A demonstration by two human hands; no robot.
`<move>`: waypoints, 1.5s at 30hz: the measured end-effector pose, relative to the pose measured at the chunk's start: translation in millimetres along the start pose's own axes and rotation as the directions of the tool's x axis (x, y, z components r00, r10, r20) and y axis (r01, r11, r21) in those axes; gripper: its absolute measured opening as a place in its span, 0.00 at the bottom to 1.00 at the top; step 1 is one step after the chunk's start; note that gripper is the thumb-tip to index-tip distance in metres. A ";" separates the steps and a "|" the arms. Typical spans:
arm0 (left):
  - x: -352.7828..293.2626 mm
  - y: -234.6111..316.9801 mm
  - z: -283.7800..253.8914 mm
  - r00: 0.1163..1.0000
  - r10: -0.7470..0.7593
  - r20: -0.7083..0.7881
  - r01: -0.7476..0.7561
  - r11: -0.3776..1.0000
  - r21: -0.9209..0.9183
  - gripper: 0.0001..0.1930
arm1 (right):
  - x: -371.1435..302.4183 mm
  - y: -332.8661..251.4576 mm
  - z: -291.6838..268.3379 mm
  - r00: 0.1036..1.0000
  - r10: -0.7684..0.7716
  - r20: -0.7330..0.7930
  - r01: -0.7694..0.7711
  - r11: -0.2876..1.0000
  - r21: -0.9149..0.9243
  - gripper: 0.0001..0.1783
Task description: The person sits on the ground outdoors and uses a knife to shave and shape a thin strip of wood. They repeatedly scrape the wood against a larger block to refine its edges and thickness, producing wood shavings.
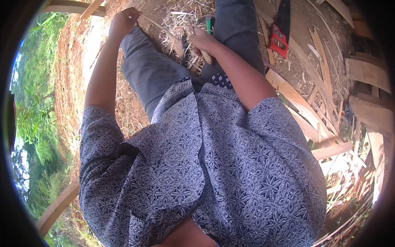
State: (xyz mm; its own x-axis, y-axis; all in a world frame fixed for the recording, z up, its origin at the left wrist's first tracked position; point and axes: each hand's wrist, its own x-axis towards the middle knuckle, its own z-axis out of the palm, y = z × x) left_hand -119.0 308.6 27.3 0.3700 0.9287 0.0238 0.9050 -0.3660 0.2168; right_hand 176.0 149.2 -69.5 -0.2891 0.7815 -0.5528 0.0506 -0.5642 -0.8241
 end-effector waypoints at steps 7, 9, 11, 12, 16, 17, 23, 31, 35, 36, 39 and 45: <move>0.4 3.1 0.0 0.999 0.051 -0.018 -0.051 0.999 0.007 0.14 | 4.6 3.5 0.5 1.000 -0.001 0.001 0.001 1.000 0.009 0.35; 0.1 10.6 -3.2 1.000 0.023 0.021 -0.023 0.999 0.022 0.15 | 5.4 3.9 0.2 1.000 -0.002 0.002 0.002 1.000 -0.004 0.34; 1.0 10.6 -2.1 0.999 0.020 0.035 -0.021 0.999 0.041 0.16 | 4.9 3.8 0.7 1.000 -0.006 0.009 0.006 1.000 -0.004 0.34; 1.8 10.6 -1.6 0.999 0.019 0.042 -0.021 0.999 0.050 0.17 | 4.9 3.9 0.6 1.000 -0.008 0.012 0.008 1.000 -0.004 0.34; 2.5 8.7 1.2 0.998 0.048 0.030 -0.049 0.998 0.037 0.19 | 5.3 4.5 1.7 1.000 -0.015 0.007 0.015 1.000 -0.009 0.35; 3.0 7.3 2.1 0.998 0.046 0.039 -0.047 0.998 0.032 0.19 | 4.8 4.9 1.9 1.000 -0.013 0.006 0.013 1.000 -0.005 0.35; 4.5 12.9 0.1 0.996 -0.001 0.088 -0.003 0.998 0.055 0.20 | 2.7 2.9 1.3 1.000 -0.015 -0.001 0.015 1.000 -0.009 0.34; -13.5 29.0 -9.6 0.999 0.013 0.040 -0.014 1.000 0.008 0.19 | 1.5 0.3 2.3 1.000 -0.017 0.014 0.017 1.000 -0.001 0.34; -52.3 52.3 -17.8 1.000 -0.002 0.011 0.004 0.990 -0.142 0.18 | -0.7 3.2 -2.1 0.999 -0.029 0.016 0.029 1.000 -0.006 0.35; -64.8 57.5 -21.2 0.999 -0.035 -0.006 0.033 0.983 -0.181 0.17 | -2.5 1.1 -0.4 0.999 -0.037 0.026 0.037 0.999 -0.020 0.35; -87.5 65.4 -22.3 0.995 -0.095 -0.002 0.094 0.983 -0.160 0.18 | 0.8 3.8 1.9 0.999 -0.036 0.027 0.037 0.999 -0.040 0.35; -107.8 84.0 -18.0 0.966 -0.222 -0.134 0.153 0.906 -0.395 0.17 | 7.6 10.2 3.2 0.999 -0.009 0.048 0.012 0.998 -0.064 0.35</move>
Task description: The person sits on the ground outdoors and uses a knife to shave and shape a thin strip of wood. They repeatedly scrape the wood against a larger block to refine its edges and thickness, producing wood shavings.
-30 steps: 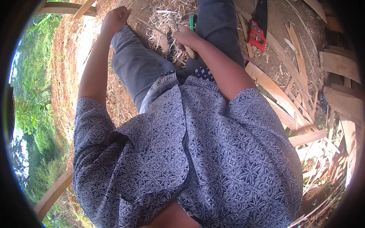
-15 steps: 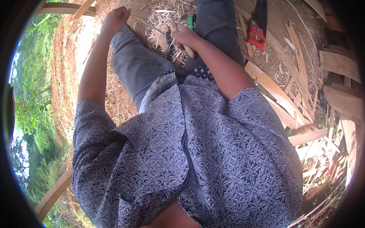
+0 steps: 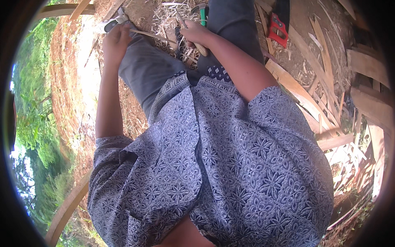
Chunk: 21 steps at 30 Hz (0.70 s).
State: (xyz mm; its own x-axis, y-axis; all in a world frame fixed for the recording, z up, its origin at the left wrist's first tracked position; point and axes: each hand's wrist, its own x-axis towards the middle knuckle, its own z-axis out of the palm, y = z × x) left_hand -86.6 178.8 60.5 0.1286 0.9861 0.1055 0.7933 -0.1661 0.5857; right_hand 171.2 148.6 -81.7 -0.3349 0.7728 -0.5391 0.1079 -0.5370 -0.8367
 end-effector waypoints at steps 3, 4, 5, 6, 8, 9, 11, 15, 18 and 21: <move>-9.5 7.2 7.1 0.996 -0.072 -0.048 0.067 0.993 -0.096 0.18 | -5.6 -3.5 -0.9 1.000 -0.003 -0.011 0.003 1.000 0.006 0.35; -12.7 7.0 10.1 0.994 -0.089 -0.062 0.081 0.990 -0.119 0.18 | -7.2 -4.0 -1.0 1.000 -0.002 -0.016 0.002 1.000 0.006 0.35; -15.4 7.1 11.8 0.993 -0.095 -0.065 0.087 0.989 -0.117 0.18 | -7.8 -3.4 -0.7 1.000 -0.016 -0.017 0.016 1.000 0.007 0.34; -18.7 7.2 12.3 0.992 -0.105 -0.070 0.097 0.989 -0.112 0.18 | -9.5 -5.7 0.7 1.000 -0.015 -0.025 0.015 1.000 -0.010 0.34; -23.7 -0.4 17.6 0.990 -0.133 -0.036 0.129 0.986 -0.107 0.18 | -13.0 -10.6 2.1 0.999 -0.013 -0.039 0.012 0.999 -0.046 0.33; -24.5 -4.2 19.5 0.989 -0.151 0.001 0.150 0.983 -0.103 0.18 | -11.1 -11.6 1.0 0.999 0.015 -0.033 -0.017 0.998 -0.059 0.32; -27.0 -10.8 22.5 0.980 -0.194 0.031 0.197 0.969 -0.146 0.18 | -10.1 -11.2 0.4 0.999 0.005 -0.037 -0.008 0.997 -0.083 0.32; -31.8 -16.7 26.1 0.988 -0.154 0.016 0.154 0.961 -0.229 0.18 | -12.2 -10.0 1.0 0.999 0.007 -0.039 -0.011 0.995 -0.098 0.32; -37.5 -13.6 31.4 0.985 -0.173 0.009 0.163 0.905 -0.393 0.17 | -11.0 -7.5 0.5 1.000 -0.004 -0.028 0.001 0.996 -0.085 0.32; -52.7 -1.4 35.0 0.975 -0.207 0.080 0.215 0.798 -0.563 0.16 | -9.5 -7.1 2.4 0.999 0.026 -0.035 -0.029 0.996 -0.085 0.30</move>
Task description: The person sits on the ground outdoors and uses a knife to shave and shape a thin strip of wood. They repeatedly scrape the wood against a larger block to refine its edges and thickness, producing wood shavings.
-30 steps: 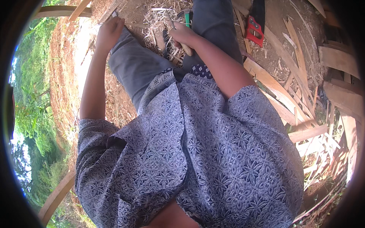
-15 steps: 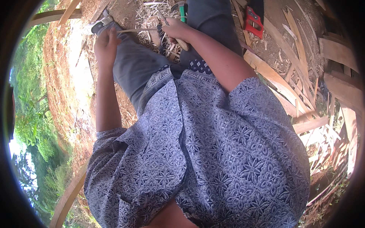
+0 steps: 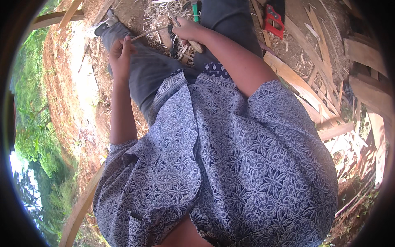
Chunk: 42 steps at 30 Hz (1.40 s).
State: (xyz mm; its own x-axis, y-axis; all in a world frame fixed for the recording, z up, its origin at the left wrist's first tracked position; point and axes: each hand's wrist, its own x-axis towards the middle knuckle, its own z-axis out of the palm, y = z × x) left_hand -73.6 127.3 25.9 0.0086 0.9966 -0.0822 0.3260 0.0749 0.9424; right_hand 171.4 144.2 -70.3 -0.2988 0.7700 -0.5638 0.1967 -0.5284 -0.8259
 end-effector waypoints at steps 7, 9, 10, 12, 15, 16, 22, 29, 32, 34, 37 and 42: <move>-60.6 3.8 21.0 0.899 -0.363 0.244 0.415 0.886 -0.209 0.14 | -2.6 1.8 5.0 0.987 -0.104 0.124 0.133 0.957 -0.256 0.28; -71.7 10.2 29.2 0.883 -0.410 0.228 0.457 0.861 -0.221 0.14 | -9.9 -9.4 8.7 0.982 -0.111 0.153 0.147 0.957 -0.249 0.28; -76.0 8.7 31.0 0.883 -0.411 0.227 0.458 0.858 -0.233 0.14 | -15.1 -19.1 11.0 0.981 -0.133 0.138 0.163 0.957 -0.242 0.30; -81.2 10.9 35.5 0.860 -0.447 0.245 0.505 0.816 -0.283 0.14 | -14.7 -25.9 16.1 0.981 -0.160 0.113 0.183 0.954 -0.239 0.32; -87.6 17.2 41.6 0.818 -0.490 0.301 0.572 0.745 -0.343 0.14 | -9.7 -32.9 21.3 0.989 -0.118 0.093 0.142 0.939 -0.314 0.38; -88.9 16.3 42.3 0.804 -0.494 0.331 0.591 0.725 -0.353 0.14 | -10.2 -33.3 23.3 0.989 -0.115 0.091 0.138 0.936 -0.324 0.38; -93.3 23.3 42.2 0.677 -0.534 0.507 0.733 0.423 -0.533 0.16 | -20.8 -40.1 23.5 0.984 -0.072 0.165 0.090 0.990 -0.104 0.40; -90.8 17.6 40.2 0.613 -0.321 0.722 0.776 0.073 -0.627 0.16 | -31.3 -61.1 18.5 0.977 -0.007 0.215 0.043 0.985 -0.166 0.38; -93.2 21.5 38.0 0.640 -0.262 0.723 0.757 0.050 -0.652 0.15 | -29.1 -65.2 13.6 0.965 -0.005 0.261 0.057 0.980 -0.192 0.34; -94.2 20.4 37.9 0.653 -0.198 0.731 0.741 -0.029 -0.671 0.15 | -30.3 -76.0 15.1 0.960 0.020 0.279 0.061 0.958 -0.279 0.34; -94.7 25.7 36.5 0.666 -0.223 0.712 0.720 -0.057 -0.691 0.15 | -32.7 -91.4 14.6 0.963 0.084 0.256 0.063 0.853 -0.519 0.31; -96.1 34.8 39.3 0.662 -0.271 0.699 0.713 -0.062 -0.699 0.15 | -65.4 -124.9 -4.9 0.941 -0.033 0.336 0.279 0.635 -0.720 0.22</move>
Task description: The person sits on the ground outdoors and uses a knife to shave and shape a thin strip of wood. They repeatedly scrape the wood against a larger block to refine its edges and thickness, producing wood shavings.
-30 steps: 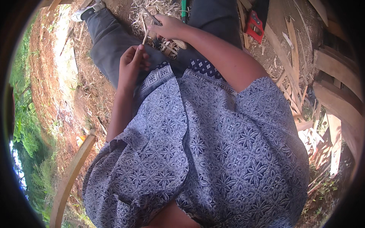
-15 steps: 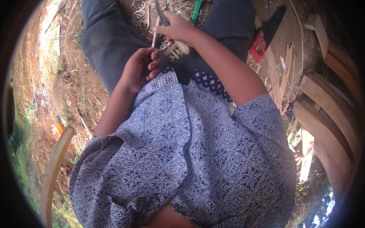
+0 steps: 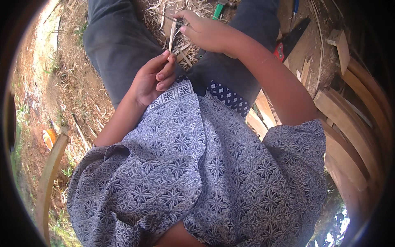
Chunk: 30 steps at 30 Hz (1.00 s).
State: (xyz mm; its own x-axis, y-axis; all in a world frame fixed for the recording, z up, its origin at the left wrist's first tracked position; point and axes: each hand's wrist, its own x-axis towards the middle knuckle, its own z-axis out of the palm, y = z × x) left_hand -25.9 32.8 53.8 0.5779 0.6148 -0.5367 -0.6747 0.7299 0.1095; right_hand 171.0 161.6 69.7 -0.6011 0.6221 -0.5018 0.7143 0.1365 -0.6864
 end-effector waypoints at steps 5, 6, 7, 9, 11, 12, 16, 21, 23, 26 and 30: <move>-1.8 -3.4 5.2 0.999 0.030 0.011 -0.029 0.995 -0.093 0.16 | -30.2 -31.9 -24.7 0.978 0.017 0.207 0.013 0.990 -0.144 0.18; -3.4 -4.6 10.6 0.999 0.036 0.005 -0.035 0.993 -0.111 0.16 | -32.3 -34.9 -26.1 0.975 0.016 0.220 0.018 0.989 -0.150 0.18; -4.5 -6.4 15.2 0.999 0.042 -0.001 -0.042 0.991 -0.130 0.17 | -33.8 -37.3 -27.4 0.972 0.014 0.234 0.023 0.988 -0.155 0.17; -4.4 -10.1 16.9 0.999 0.038 0.030 -0.033 0.988 -0.152 0.16 | -35.0 -36.5 -28.3 0.974 -0.030 0.225 0.063 0.988 -0.143 0.15; -3.4 -13.1 12.9 0.996 0.034 0.085 -0.018 0.984 -0.178 0.16 | -36.5 -27.5 -25.9 0.977 -0.114 0.178 0.134 0.985 -0.110 0.14; -3.4 -13.5 13.0 0.995 0.031 0.090 -0.014 0.984 -0.178 0.16 | -35.7 -25.1 -23.7 0.981 -0.121 0.151 0.139 0.983 -0.119 0.13; -3.9 -13.8 15.6 0.995 0.018 0.095 0.000 0.983 -0.181 0.16 | -31.3 -30.7 -21.6 0.991 -0.069 0.116 0.086 0.984 -0.154 0.12; -4.1 -16.0 14.8 0.994 -0.004 0.107 0.026 0.978 -0.205 0.16 | -24.4 -40.7 -23.3 0.981 0.050 0.188 -0.006 0.974 -0.227 0.12; -4.3 -18.3 12.4 0.994 -0.004 0.112 0.029 0.974 -0.226 0.16 | -22.9 -46.9 -23.3 0.973 0.094 0.208 -0.046 0.973 -0.227 0.12; -3.5 -20.1 12.0 0.992 0.001 0.125 0.028 0.973 -0.231 0.15 | -19.2 -35.9 -13.3 0.990 0.042 0.138 -0.006 0.966 -0.257 0.12; -2.0 -26.0 16.3 0.992 -0.003 0.125 0.029 0.979 -0.204 0.16 | -0.2 -6.5 0.1 0.997 0.038 0.069 -0.019 0.964 -0.264 0.11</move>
State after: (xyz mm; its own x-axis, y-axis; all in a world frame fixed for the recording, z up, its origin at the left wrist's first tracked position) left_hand -2.1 17.4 65.7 0.6328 0.6453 -0.4280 -0.7373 0.6710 -0.0785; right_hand 166.5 160.5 74.2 -0.5963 0.5725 -0.5627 0.7948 0.3230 -0.5137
